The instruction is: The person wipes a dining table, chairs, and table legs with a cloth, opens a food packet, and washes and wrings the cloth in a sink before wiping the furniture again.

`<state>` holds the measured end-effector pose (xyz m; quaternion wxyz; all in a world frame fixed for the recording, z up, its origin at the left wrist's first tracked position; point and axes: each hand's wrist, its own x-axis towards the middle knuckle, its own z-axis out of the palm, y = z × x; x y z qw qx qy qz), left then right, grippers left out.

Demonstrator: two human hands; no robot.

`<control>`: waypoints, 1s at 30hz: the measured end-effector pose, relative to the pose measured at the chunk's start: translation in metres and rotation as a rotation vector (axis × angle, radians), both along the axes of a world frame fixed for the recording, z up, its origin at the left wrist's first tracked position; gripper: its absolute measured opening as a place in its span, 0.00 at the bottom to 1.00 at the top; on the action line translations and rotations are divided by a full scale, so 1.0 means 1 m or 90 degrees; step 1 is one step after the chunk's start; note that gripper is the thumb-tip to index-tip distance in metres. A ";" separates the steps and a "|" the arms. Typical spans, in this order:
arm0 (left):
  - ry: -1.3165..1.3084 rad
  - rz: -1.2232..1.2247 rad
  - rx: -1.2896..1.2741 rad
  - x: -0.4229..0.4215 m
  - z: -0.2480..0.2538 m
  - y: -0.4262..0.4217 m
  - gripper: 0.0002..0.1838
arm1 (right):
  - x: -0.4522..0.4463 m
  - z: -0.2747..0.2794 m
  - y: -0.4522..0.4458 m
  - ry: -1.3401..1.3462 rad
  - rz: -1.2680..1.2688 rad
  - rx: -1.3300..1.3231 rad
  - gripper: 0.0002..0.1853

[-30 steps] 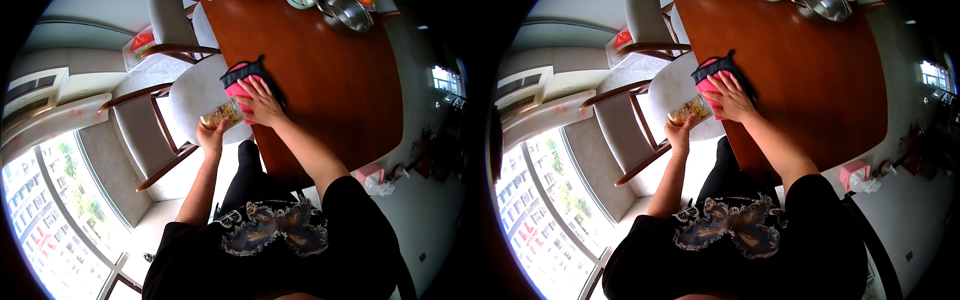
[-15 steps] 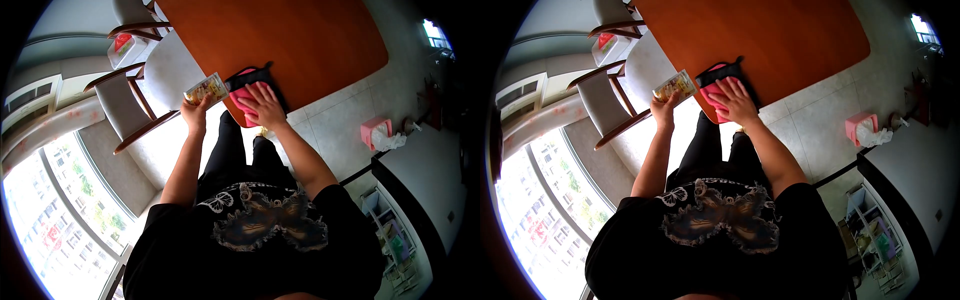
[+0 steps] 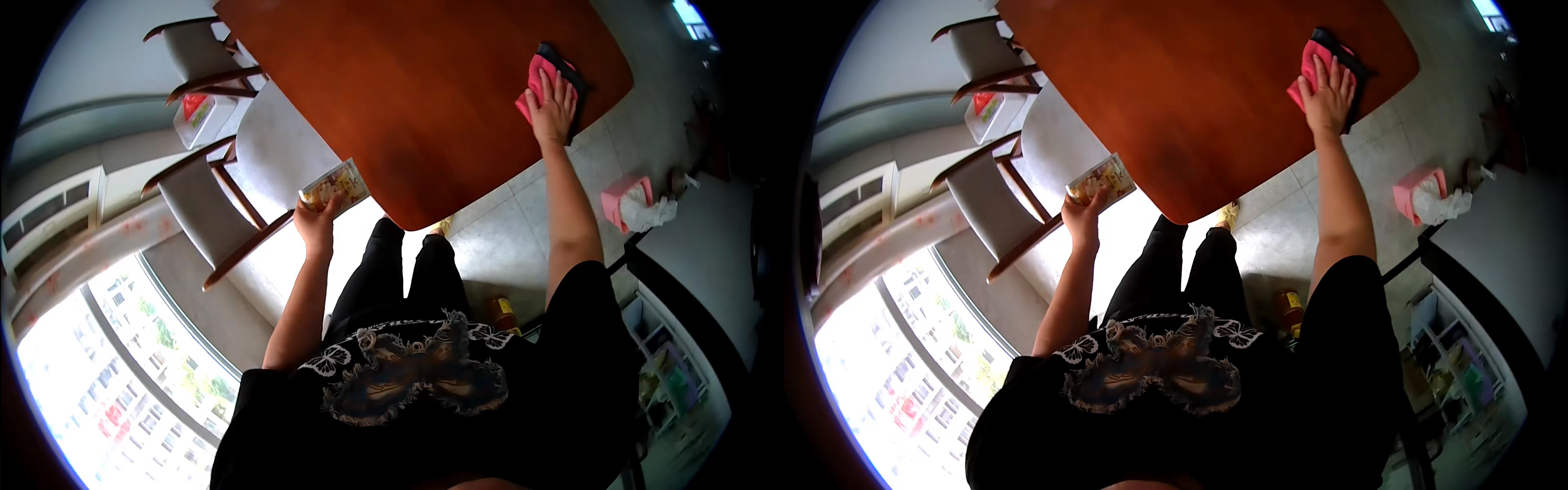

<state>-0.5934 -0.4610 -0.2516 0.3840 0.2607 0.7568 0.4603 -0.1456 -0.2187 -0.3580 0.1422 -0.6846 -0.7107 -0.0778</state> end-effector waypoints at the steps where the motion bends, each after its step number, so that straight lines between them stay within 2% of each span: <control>1: -0.007 -0.015 -0.001 -0.006 0.000 0.001 0.19 | -0.013 0.001 -0.008 -0.028 -0.049 -0.014 0.34; 3: 0.009 -0.017 -0.017 -0.020 0.001 0.008 0.19 | -0.052 0.013 -0.047 0.003 -0.020 -0.034 0.34; 7: -0.027 -0.027 -0.019 -0.046 0.003 0.027 0.18 | -0.150 0.040 -0.130 0.061 0.051 -0.175 0.36; 10: -0.038 -0.024 -0.019 -0.059 0.007 0.044 0.19 | -0.228 0.046 -0.173 0.162 0.162 -0.237 0.37; 11: -0.025 -0.019 -0.027 -0.064 0.006 0.049 0.19 | -0.251 0.040 -0.181 0.186 0.215 -0.210 0.37; 13: -0.030 -0.021 -0.025 -0.068 0.007 0.061 0.19 | -0.290 0.035 -0.177 0.244 0.300 -0.140 0.35; 14: -0.038 -0.025 -0.021 -0.068 0.006 0.066 0.19 | -0.302 0.035 -0.162 0.244 0.367 -0.160 0.35; 18: -0.054 -0.056 -0.032 -0.066 0.001 0.090 0.20 | -0.289 0.029 -0.068 0.238 0.512 -0.161 0.31; 22: -0.032 -0.113 -0.096 -0.055 0.005 0.117 0.21 | -0.193 0.047 0.018 0.106 0.259 -0.097 0.30; 24: -0.043 -0.111 -0.089 -0.056 -0.005 0.123 0.21 | -0.141 0.034 0.039 0.024 0.146 -0.087 0.32; 27: -0.079 -0.087 -0.082 -0.062 -0.018 0.124 0.22 | -0.095 0.024 0.033 0.017 0.025 -0.049 0.32; 30: -0.120 -0.056 -0.055 -0.074 -0.018 0.122 0.21 | -0.114 0.024 -0.014 0.011 -0.130 -0.026 0.31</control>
